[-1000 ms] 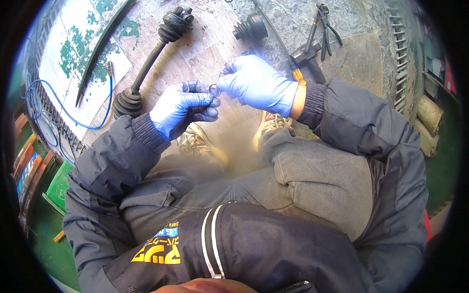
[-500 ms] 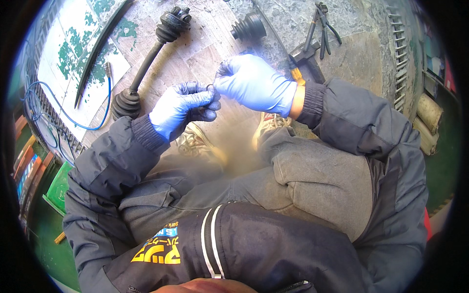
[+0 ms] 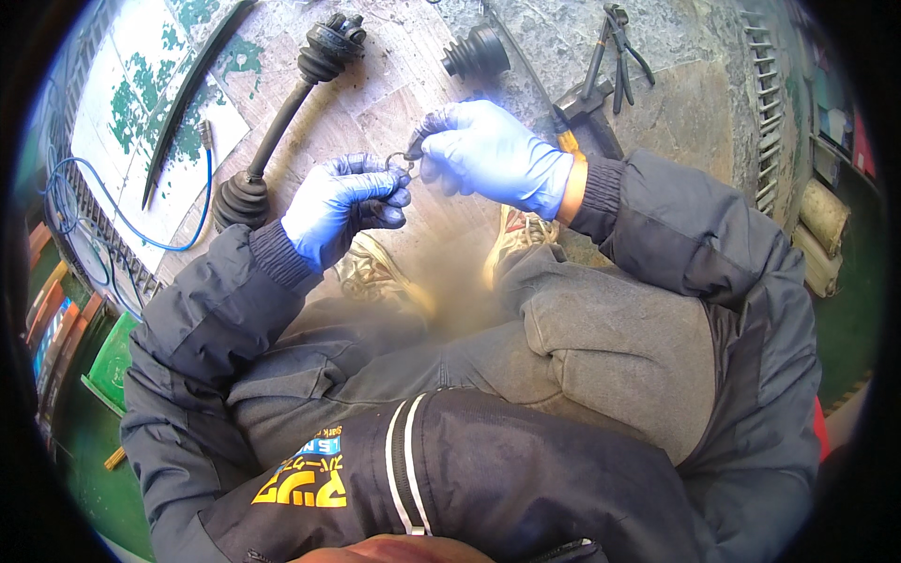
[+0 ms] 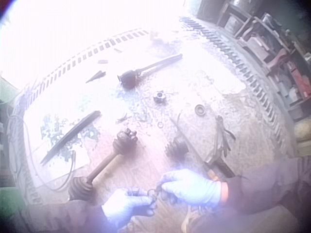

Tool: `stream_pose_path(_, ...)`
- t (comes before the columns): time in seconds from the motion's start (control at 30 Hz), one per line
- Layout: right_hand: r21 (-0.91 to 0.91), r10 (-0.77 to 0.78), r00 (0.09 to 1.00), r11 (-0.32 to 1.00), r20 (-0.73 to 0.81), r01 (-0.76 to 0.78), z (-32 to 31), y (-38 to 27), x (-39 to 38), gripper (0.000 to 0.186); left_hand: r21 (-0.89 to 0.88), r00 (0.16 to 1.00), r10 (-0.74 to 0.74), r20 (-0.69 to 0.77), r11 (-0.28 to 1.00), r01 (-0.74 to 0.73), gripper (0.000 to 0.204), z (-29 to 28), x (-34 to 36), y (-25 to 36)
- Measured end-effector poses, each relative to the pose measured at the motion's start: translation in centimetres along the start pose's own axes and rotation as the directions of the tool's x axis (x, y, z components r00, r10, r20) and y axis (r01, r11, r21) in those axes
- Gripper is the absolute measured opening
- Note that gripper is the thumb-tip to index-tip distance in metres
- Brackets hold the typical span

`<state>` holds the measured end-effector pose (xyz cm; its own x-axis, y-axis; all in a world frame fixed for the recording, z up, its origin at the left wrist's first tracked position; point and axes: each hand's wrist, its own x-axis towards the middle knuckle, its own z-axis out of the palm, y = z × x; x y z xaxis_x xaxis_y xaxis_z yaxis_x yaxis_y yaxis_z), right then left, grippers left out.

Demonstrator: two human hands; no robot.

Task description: The person sits on the floor and uses pliers and a hammer to remove a clip and separate components of a driveshaft assembly. They then place a small metal ring onto the shaft and reassemble the joint, tapping it with the hammer to secure the parts.

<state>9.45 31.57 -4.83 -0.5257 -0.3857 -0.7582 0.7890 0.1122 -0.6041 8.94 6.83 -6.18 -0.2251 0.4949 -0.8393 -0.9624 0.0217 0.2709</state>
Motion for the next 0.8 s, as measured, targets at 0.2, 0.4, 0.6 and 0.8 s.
stream_pose_path(0.2,-0.221,-0.285,0.958,0.934,0.01,0.28,0.0,0.7,0.0,0.035,0.022,1.0,0.011,-0.005,1.0,-0.011,0.016,0.0,-0.1,0.1)
stream_pose_path(0.4,-0.535,-0.533,0.84,0.683,0.1,0.497,0.3,0.4,-0.5,0.032,0.022,0.999,0.015,0.029,1.0,-0.016,0.015,-0.1,0.0,0.1)
stream_pose_path(0.6,-0.728,-0.668,0.706,0.36,0.234,0.583,0.2,-0.2,-0.7,0.027,0.005,0.999,0.001,0.036,1.0,-0.001,0.017,0.1,0.0,-0.3)
stream_pose_path(0.8,-0.794,-0.64,0.7,0.226,0.316,0.565,-0.1,-0.3,-0.7,0.022,0.009,1.0,-0.003,0.024,1.0,0.003,0.016,0.5,-0.1,-0.5)
